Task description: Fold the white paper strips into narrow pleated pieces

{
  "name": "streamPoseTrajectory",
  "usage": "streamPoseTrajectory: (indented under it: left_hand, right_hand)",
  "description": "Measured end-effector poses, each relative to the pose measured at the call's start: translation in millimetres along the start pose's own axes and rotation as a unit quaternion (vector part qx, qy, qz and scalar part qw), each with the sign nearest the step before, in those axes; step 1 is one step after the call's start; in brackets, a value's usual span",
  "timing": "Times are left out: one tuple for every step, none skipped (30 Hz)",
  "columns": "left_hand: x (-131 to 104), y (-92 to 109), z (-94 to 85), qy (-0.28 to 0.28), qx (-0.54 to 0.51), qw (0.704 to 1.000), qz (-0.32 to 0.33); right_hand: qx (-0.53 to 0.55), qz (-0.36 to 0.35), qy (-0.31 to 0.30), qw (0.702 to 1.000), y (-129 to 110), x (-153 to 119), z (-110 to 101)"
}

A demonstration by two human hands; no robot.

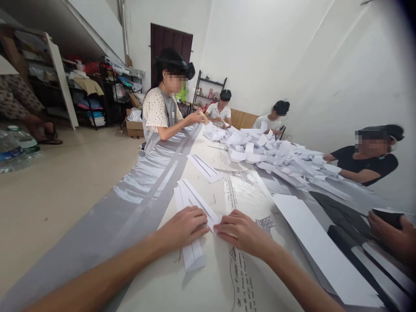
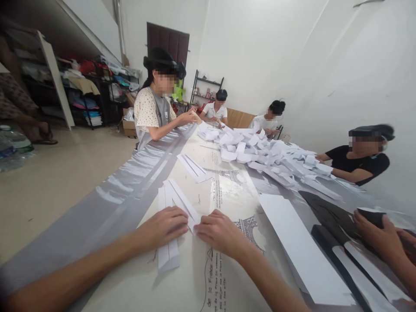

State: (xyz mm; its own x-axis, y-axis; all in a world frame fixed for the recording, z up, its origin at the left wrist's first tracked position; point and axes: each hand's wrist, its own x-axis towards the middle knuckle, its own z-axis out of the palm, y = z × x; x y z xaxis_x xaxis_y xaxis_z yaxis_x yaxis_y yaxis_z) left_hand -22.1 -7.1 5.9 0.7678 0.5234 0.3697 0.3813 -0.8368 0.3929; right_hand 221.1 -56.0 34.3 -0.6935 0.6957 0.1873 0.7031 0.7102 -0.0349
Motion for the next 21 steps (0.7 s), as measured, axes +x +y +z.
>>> streamPoseTrajectory:
  left_hand:
    - [0,0,0.4,-0.007,-0.001,1.0,-0.002]
    - [0,0,0.8,-0.01,0.003,1.0,-0.003]
    - [0,0,1.0,-0.01,0.007,1.0,-0.005]
    - [0,0,1.1,-0.006,0.01,1.0,-0.007]
    - [-1,-1,1.0,-0.001,0.012,1.0,-0.008]
    - [-2,-2,0.9,0.003,0.013,1.0,-0.01]
    - [-2,-3,0.9,0.009,0.016,1.0,-0.011]
    - [-2,-3,1.0,0.013,0.019,1.0,-0.012]
    - [-2,-3,1.4,0.014,0.026,1.0,-0.008]
    - [-2,-2,2.2,0.018,0.038,0.999,-0.002]
    - [-1,-1,3.2,0.024,0.053,0.998,0.007]
    - [1,1,4.4,0.033,0.07,0.997,0.018]
    - [2,3,5.5,0.045,0.087,0.995,0.029]
    - [5,5,6.3,0.061,0.103,0.992,0.043]
    - [7,7,6.6,0.079,0.115,0.988,0.059]
    - [10,9,6.0,0.097,0.122,0.985,0.076]
    - [13,10,4.5,0.115,0.123,0.981,0.092]
    - [17,11,1.9,0.129,0.118,0.979,0.103]
    - [20,12,-1.7,0.138,0.11,0.978,0.111]
    - [23,12,-6.0,0.142,0.099,0.978,0.117]
    - [26,12,-10.7,0.141,0.089,0.978,0.122]
  right_hand:
    - [-0.002,-0.013,-0.011,1.0,6,6,-3]
    - [-0.007,-0.025,-0.018,0.999,10,11,-6]
    - [-0.014,-0.035,-0.021,0.999,13,15,-7]
    - [-0.02,-0.041,-0.018,0.999,15,17,-7]
    - [-0.019,-0.045,-0.011,0.999,16,17,-4]
    - [-0.006,-0.043,-0.001,0.999,17,16,0]
    - [0.021,-0.035,0.014,0.999,18,14,5]
    - [0.06,-0.022,0.031,0.998,19,11,11]
    - [0.108,-0.005,0.05,0.993,20,9,16]
    - [0.161,0.011,0.07,0.984,21,7,21]
    - [0.216,0.026,0.091,0.972,20,6,24]
    - [0.27,0.04,0.112,0.956,19,5,25]
    - [0.321,0.053,0.133,0.936,17,5,24]
    - [0.369,0.067,0.154,0.914,14,6,23]
    - [0.414,0.079,0.172,0.891,10,7,20]
    - [0.454,0.086,0.187,0.867,7,8,17]
    - [0.49,0.089,0.196,0.845,4,9,13]
    - [0.522,0.089,0.201,0.824,1,9,10]
    - [0.547,0.088,0.202,0.808,-1,9,7]
    - [0.56,0.09,0.201,0.798,-2,8,5]
    - [0.562,0.095,0.204,0.796,-3,7,3]
